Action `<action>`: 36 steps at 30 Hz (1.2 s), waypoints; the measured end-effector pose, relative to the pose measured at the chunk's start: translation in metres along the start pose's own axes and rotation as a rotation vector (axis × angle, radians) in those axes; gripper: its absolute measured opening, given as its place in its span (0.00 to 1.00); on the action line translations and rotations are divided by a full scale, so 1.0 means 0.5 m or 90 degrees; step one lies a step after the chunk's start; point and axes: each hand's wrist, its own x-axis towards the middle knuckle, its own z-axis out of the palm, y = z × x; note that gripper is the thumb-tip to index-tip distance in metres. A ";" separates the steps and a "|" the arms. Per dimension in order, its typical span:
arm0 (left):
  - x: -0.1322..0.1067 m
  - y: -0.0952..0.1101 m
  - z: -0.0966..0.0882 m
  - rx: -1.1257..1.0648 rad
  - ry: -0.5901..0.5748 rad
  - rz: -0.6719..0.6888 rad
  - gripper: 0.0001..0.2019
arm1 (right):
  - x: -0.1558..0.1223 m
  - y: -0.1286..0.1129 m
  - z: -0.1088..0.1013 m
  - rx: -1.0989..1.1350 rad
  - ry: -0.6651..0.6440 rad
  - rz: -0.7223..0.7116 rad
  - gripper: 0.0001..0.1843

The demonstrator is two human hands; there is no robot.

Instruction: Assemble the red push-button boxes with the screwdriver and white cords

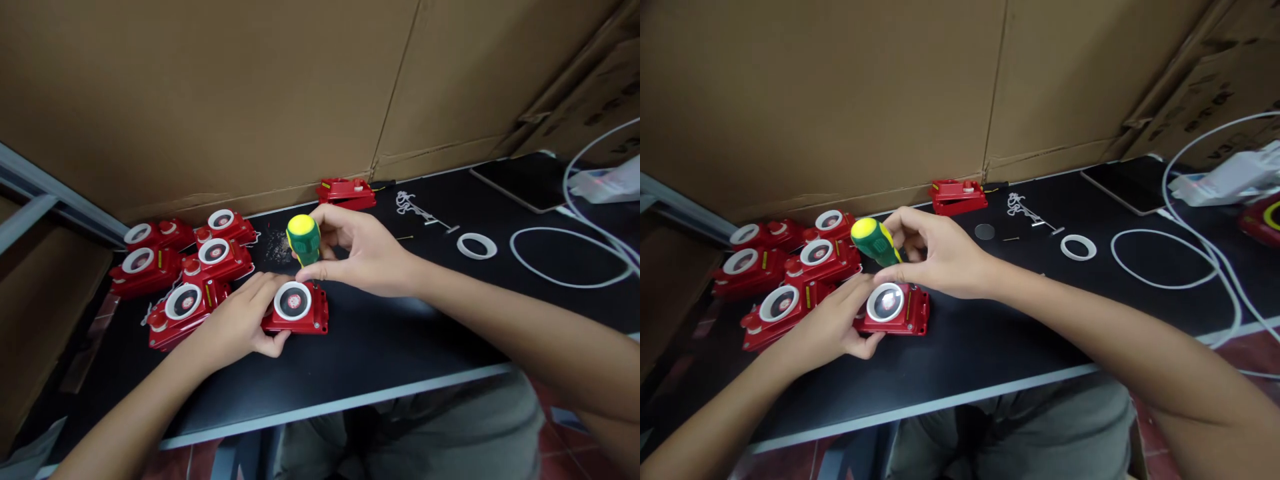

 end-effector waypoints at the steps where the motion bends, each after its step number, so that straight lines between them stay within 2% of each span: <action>1: 0.000 0.000 -0.001 0.003 0.002 0.005 0.34 | 0.000 0.000 -0.004 0.004 -0.009 0.000 0.31; 8: -0.005 -0.003 0.001 -0.001 -0.009 -0.006 0.38 | -0.003 -0.013 -0.046 0.065 -0.183 0.039 0.16; 11: -0.007 -0.001 0.000 -0.010 -0.023 -0.001 0.37 | -0.011 -0.016 -0.050 0.100 -0.210 0.037 0.11; 16: -0.005 0.005 -0.011 -0.052 -0.062 -0.030 0.34 | -0.019 -0.003 -0.040 0.099 -0.129 0.031 0.12; 20: -0.005 0.009 -0.019 -0.064 -0.102 -0.057 0.33 | -0.019 0.013 -0.031 0.083 -0.089 -0.021 0.14; 30: -0.005 0.006 -0.022 -0.045 -0.106 -0.063 0.33 | -0.019 0.013 -0.018 0.002 -0.023 -0.069 0.19; 36: -0.003 0.003 -0.024 -0.042 -0.105 -0.060 0.33 | -0.023 0.014 -0.016 -0.047 0.009 -0.053 0.27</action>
